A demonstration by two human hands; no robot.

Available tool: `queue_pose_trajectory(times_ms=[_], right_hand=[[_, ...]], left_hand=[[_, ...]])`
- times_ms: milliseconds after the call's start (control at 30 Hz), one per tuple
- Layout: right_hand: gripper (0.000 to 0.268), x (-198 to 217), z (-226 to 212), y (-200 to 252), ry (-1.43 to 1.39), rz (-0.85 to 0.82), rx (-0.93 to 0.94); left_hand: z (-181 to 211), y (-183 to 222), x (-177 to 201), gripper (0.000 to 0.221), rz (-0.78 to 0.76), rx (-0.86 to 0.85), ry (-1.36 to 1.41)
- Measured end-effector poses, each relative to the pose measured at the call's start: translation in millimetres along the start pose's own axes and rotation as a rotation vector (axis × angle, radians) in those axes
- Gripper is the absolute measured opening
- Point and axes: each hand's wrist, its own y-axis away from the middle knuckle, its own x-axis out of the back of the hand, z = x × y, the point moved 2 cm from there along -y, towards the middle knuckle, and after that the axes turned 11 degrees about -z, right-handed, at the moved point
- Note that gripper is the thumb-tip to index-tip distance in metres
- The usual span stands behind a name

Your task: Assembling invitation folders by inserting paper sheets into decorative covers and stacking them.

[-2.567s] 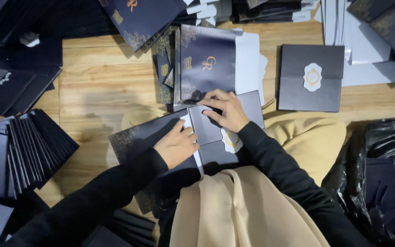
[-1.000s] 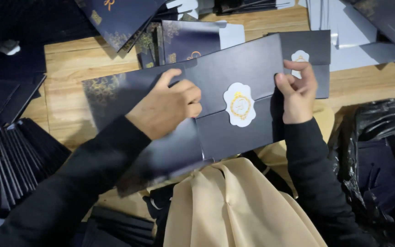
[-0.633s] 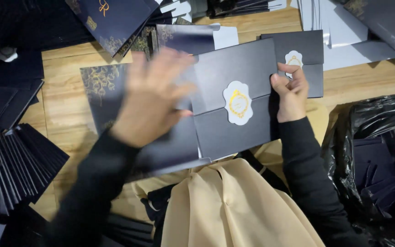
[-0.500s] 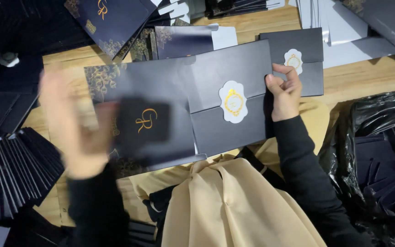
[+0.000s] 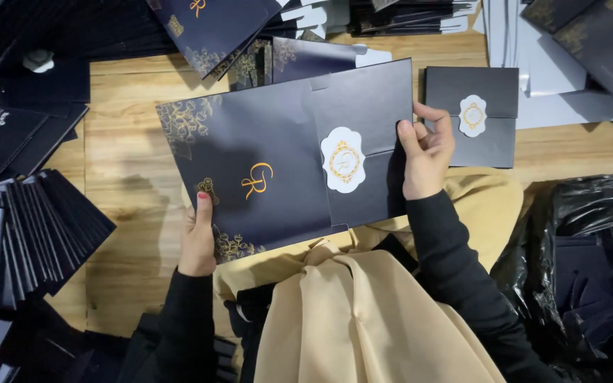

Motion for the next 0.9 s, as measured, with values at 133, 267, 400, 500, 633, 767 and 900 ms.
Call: queue_pose_trajectory(times_ms=[133,267,400,500,633,767,900], right_hand=[[0.021,-9.2,-17.4,3.0,0.068,-0.001,0.036],[0.019,-9.6,-23.2,-1.0,0.095,-0.076,0.039],[0.022,-21.3,-32.0,-4.1,0.130,-0.148,0.039],[0.022,-34.4,-29.8,-4.4,0.159,-0.261,-0.011],[0.021,-34.3,-18.1,-13.0,0.214,-0.396,-0.034],[0.021,-18.4,-9.9,-12.7,0.211,-0.337,-0.099],[0.021,-19.2,-8.7,-11.3,0.189,-0.304,-0.120]], left_hand=[[-11.5,5.9,8.1,0.045,0.040,0.018,0.094],[-55.9,-4.6,48.8,0.073,0.009,0.077,-0.055],[66.6,11.9,-14.4,0.063,0.039,-0.862,-0.744],[91.6,2.1,-59.7,0.041,-0.367,-1.117,-1.125],[73.2,-31.4,-81.9,0.041,-0.643,-1.080,-1.683],[49.2,-49.5,-81.6,0.056,-0.773,-1.080,-1.849],[60.4,-24.8,-104.8,0.040,-0.965,-1.306,-1.608]])
